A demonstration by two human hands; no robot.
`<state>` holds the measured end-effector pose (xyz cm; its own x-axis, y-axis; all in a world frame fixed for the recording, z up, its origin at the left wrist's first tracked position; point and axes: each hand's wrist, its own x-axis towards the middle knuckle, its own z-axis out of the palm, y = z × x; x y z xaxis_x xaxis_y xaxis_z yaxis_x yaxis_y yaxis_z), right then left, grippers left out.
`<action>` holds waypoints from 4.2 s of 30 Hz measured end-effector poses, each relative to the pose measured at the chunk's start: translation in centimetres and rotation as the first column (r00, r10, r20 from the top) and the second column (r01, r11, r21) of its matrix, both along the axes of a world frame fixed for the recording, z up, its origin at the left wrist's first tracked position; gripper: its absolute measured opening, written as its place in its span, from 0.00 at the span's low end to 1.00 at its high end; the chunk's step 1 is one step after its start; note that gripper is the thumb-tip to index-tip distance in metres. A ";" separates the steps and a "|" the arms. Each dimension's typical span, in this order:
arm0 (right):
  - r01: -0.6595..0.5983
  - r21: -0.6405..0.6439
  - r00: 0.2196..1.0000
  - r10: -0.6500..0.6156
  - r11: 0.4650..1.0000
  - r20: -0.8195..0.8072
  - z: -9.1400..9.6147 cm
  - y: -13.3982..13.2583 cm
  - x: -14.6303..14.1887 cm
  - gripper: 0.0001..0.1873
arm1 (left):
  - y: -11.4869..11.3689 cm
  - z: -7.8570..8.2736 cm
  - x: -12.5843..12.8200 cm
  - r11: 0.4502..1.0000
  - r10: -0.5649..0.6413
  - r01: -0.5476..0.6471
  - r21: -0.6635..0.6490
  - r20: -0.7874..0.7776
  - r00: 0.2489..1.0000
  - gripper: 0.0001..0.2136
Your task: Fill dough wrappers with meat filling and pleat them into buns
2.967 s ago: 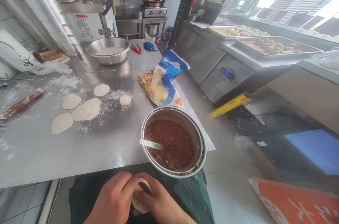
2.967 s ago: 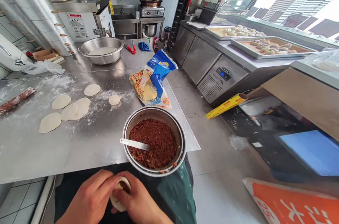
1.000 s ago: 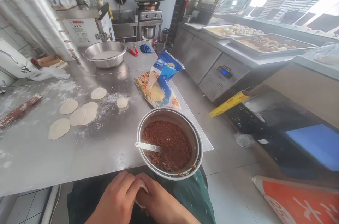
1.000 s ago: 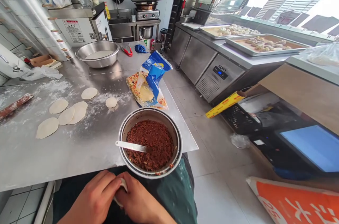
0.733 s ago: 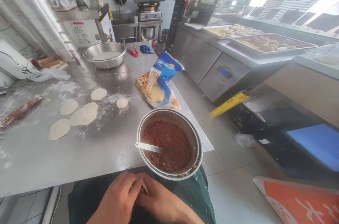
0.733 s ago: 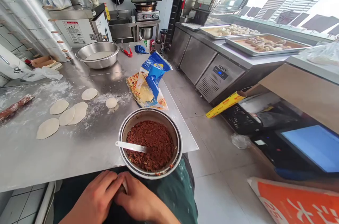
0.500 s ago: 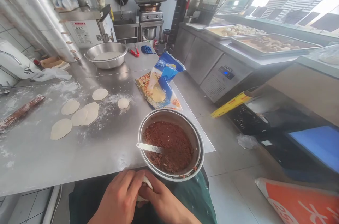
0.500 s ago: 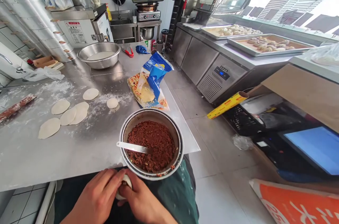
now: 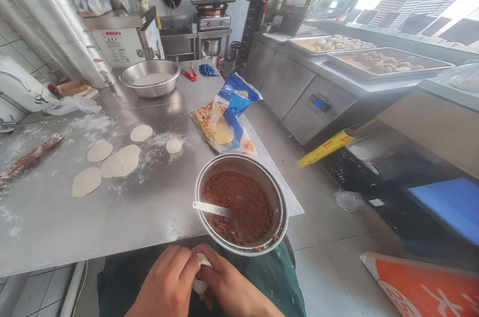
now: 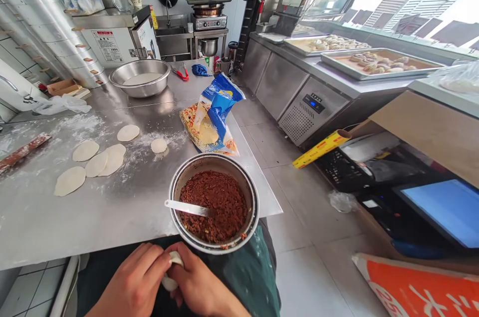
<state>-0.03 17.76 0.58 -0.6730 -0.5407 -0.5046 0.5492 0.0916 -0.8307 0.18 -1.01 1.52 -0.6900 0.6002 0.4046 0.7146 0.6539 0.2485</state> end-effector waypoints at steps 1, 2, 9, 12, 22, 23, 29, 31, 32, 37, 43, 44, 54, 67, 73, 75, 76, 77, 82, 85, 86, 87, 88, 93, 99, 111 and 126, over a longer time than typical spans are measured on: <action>0.001 0.013 1.000 -0.001 1.000 0.006 0.1 0.0 0.0 0.11 | 0.0 -0.1 0.0 1.000 0.002 -0.003 -0.010 -0.012 1.000 0.15; 0.001 0.024 1.000 -0.001 1.000 0.002 0.2 0.0 -0.1 0.10 | 0.0 -0.2 0.1 1.000 -0.002 0.001 -0.030 -0.018 1.000 0.17; -0.005 0.007 1.000 0.005 1.000 0.002 0.8 0.3 -0.2 0.13 | -0.4 -0.4 0.0 1.000 -0.006 0.006 0.015 0.019 1.000 0.17; 0.056 -0.023 0.998 -0.057 0.998 -0.021 0.2 -0.1 0.2 0.13 | -0.3 -0.2 0.0 0.999 0.010 -0.010 0.043 0.002 1.000 0.16; 0.045 -0.136 0.999 -0.044 0.990 0.014 0.3 0.5 0.4 0.24 | -0.6 -0.5 0.3 0.995 0.079 -0.082 0.061 0.047 0.996 0.15; 0.055 -0.138 0.998 -0.054 0.989 0.015 0.3 0.6 0.4 0.24 | -0.6 -0.5 0.3 0.994 0.085 -0.088 0.062 0.046 0.995 0.14; 0.086 -0.197 0.996 -0.092 0.977 -0.021 0.2 0.5 0.5 0.24 | -0.7 -0.3 0.5 0.994 0.075 -0.078 0.075 0.039 0.996 0.14; 0.175 -0.305 0.985 -0.168 0.936 0.050 -0.4 0.3 0.6 0.21 | -0.7 -0.1 0.5 0.992 0.086 -0.091 0.089 0.068 0.994 0.13; 0.237 -0.335 0.971 -0.218 0.912 0.094 -0.8 0.0 0.8 0.20 | -0.7 0.0 0.5 0.990 0.088 -0.097 0.100 0.085 0.992 0.13; 0.395 -0.306 0.910 -0.324 0.866 0.259 -2.9 -2.5 1.4 0.34 | -0.2 0.5 0.6 0.991 0.061 -0.073 0.112 0.106 0.993 0.11; 0.432 -0.211 0.888 -0.373 0.877 0.268 -3.1 -3.4 1.4 0.37 | -0.2 0.0 0.5 1.000 0.009 -0.008 -0.018 0.082 0.997 0.18; 0.427 -0.192 0.890 -0.373 0.883 0.262 -3.0 -3.3 1.4 0.37 | -0.2 -0.1 0.5 1.000 0.005 -0.004 -0.017 0.072 0.997 0.20; 0.434 -0.111 0.890 -0.407 0.894 0.208 -2.4 -2.8 1.0 0.35 | 0.2 -0.1 0.8 0.999 0.038 -0.040 0.015 0.061 0.997 0.18; 0.418 -0.118 0.891 -0.381 0.901 0.245 -2.1 -2.4 0.9 0.32 | -0.1 -0.5 0.5 1.000 0.010 -0.010 -0.001 -0.016 1.000 0.19; 0.424 -0.154 0.887 -0.374 0.893 0.272 -2.2 -2.6 0.8 0.33 | -0.8 -0.6 0.8 0.999 0.015 -0.014 -0.028 0.036 0.999 0.14; 0.423 -0.152 0.885 -0.372 0.893 0.280 -2.2 -2.6 0.7 0.35 | -0.9 -0.6 0.8 0.999 -0.017 0.018 -0.043 0.016 1.000 0.19; 0.417 -0.157 0.887 -0.363 0.895 0.286 -2.2 -2.6 0.6 0.35 | -0.9 -0.6 0.8 0.999 -0.025 0.025 -0.040 0.004 1.000 0.19; 0.408 -0.164 0.889 -0.351 0.898 0.293 -2.2 -2.6 0.6 0.34 | -0.9 -0.6 0.8 0.999 -0.019 0.019 -0.029 -0.007 1.000 0.17; 0.417 -0.139 0.880 -0.361 0.898 0.310 -2.4 -2.7 0.6 0.31 | -1.2 -0.6 1.0 0.999 0.021 -0.021 -0.024 0.002 1.000 0.12; 0.386 -0.146 0.888 -0.324 0.911 0.328 -2.3 -2.6 0.6 0.34 | -1.5 -0.6 1.0 0.998 -0.048 0.049 -0.051 0.017 0.999 0.16; 0.368 -0.161 0.894 -0.301 0.916 0.332 -2.3 -2.6 0.6 0.33 | -1.6 -0.5 1.0 0.998 -0.051 0.052 -0.046 0.016 0.999 0.15; 0.353 -0.171 0.900 -0.284 0.920 0.332 -2.4 -2.6 0.5 0.32 | -1.6 -0.4 1.0 0.998 -0.041 0.041 -0.037 0.012 0.999 0.13; 0.345 -0.173 0.903 -0.276 0.923 0.329 -2.4 -2.6 0.4 0.32 | -1.5 -0.3 1.0 0.999 -0.021 0.021 -0.025 0.004 1.000 0.11; 0.339 -0.125 0.900 -0.283 0.932 0.333 -2.6 -2.6 -0.1 0.37 | -1.1 -0.2 1.2 1.000 0.023 -0.023 -0.005 -0.012 1.000 0.13; 0.320 -0.198 0.908 -0.239 0.927 0.345 -2.1 -2.5 -0.2 0.32 | -1.4 0.2 1.2 1.000 0.005 -0.004 0.010 -0.022 1.000 0.08; 0.348 -0.240 0.908 -0.262 0.906 0.328 -2.6 -2.5 -0.4 0.33 | -1.1 0.5 1.1 1.000 0.023 -0.023 0.018 0.019 1.000 0.11; 0.300 -0.274 0.919 -0.200 0.914 0.340 -2.5 -2.8 -0.3 0.30 | -1.1 1.8 0.9 0.998 -0.023 0.019 0.055 0.074 0.997 0.07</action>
<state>-0.29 14.94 -1.91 -0.6517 -0.5377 -0.5349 0.7447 -0.3199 -0.5857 1.06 -2.07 3.36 -0.7069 0.5934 0.3849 0.7061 0.6233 0.3361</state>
